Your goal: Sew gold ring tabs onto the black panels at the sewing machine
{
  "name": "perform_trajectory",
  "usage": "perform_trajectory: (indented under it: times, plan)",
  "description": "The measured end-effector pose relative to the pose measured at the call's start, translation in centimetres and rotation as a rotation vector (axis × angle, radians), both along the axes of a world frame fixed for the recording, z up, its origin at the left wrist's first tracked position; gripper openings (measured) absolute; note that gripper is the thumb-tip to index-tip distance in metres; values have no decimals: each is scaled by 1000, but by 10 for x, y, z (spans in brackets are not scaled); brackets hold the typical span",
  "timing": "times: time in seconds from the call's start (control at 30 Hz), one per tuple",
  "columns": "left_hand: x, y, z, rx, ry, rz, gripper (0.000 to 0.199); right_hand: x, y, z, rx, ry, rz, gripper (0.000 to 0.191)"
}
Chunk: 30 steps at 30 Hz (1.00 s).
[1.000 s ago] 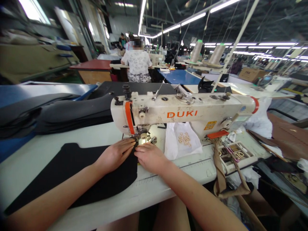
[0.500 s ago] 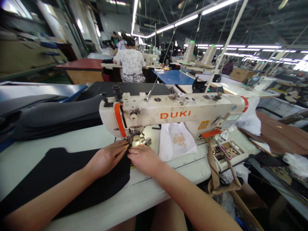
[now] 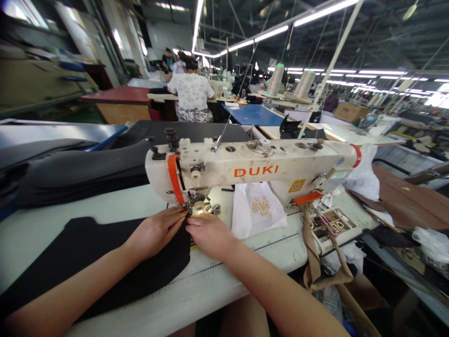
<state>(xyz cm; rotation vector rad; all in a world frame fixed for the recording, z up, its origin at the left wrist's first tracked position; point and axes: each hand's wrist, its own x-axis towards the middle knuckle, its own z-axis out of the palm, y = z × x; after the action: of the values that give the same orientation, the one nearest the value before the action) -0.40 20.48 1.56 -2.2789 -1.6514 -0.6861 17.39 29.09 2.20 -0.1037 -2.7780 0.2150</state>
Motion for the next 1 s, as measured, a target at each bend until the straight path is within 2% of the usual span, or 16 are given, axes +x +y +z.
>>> perform_trajectory:
  times: [0.2, 0.43, 0.6, 0.7, 0.83, 1.0]
  plan:
    - [1, 1, 1, -14, 32, 34, 34, 0, 1, -3, 4, 12, 0, 18]
    - [3, 2, 3, -72, -59, 31, 32, 1, 0, -3, -25, 7, -19, 20]
    - [4, 1, 6, -62, -77, 82, 30, 1, 0, 0, 5, 22, -6, 20]
    - [6, -16, 8, -34, -56, 79, 30, -1, -7, -1, 46, 39, 48, 17]
    - [11, -55, 6, -18, -20, 94, 27, 2, -31, 1, 55, 76, 152, 18]
    - [18, -84, 8, -42, -123, 134, 24, 35, -65, 25, -51, 156, 173, 26]
